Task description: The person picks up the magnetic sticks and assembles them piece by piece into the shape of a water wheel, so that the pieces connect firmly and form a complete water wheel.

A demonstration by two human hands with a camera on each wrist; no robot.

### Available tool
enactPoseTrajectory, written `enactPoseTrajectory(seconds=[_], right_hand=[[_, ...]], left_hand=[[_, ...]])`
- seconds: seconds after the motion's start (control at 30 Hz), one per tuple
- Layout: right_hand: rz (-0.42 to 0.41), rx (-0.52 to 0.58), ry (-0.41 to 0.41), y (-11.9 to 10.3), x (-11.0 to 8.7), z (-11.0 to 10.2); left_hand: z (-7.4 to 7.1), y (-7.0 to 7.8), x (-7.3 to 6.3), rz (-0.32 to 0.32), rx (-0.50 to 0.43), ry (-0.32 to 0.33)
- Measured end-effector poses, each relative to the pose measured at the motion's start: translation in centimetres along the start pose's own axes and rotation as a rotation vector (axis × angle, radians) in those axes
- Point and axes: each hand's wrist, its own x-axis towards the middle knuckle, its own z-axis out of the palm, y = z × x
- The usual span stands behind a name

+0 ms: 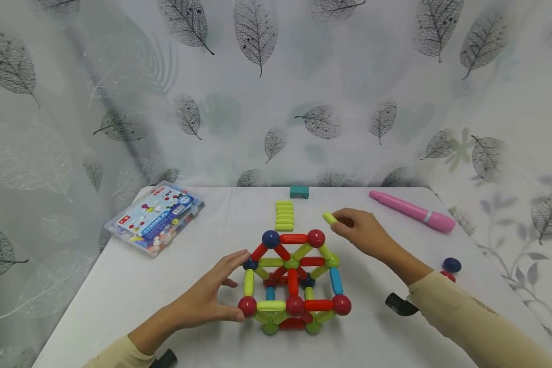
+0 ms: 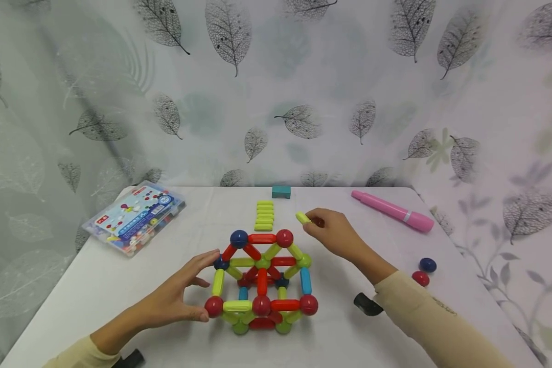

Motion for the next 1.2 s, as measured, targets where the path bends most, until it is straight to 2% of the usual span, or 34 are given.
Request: enactPoseTrajectory(seconds=[0.2, 0.3, 0.5, 0.6, 0.77, 1.2], right_hand=[[0.135, 0.286, -0.095, -1.3, -2.9, -2.0], [0.166, 0.432, -0.176, -2.2, -4.1, -2.3], [0.165, 0.650, -0.411, -4.0, -5.4, -1.2], [0.191, 0.724, -0.468, -4.6, -5.4, -0.4], [0.222, 0.775, -0.474, -4.8, -5.3, 0.2], [0.223, 0.810, -0.459, -4.7, -5.4, 0.2]], left_hand=[[-0.1, -0.2, 0.1, 0.016, 0.005, 0.000], [-0.1, -0.3, 0.1, 0.022, 0.010, 0.003], [-0.1, -0.4, 0.0, 0.018, 0.014, 0.009], [-0.1, -0.3, 0.1, 0.026, 0.020, 0.010], [-0.1, -0.2, 0.1, 0.035, 0.024, 0.009], [0.0, -0.2, 0.0, 0.015, 0.000, 0.003]])
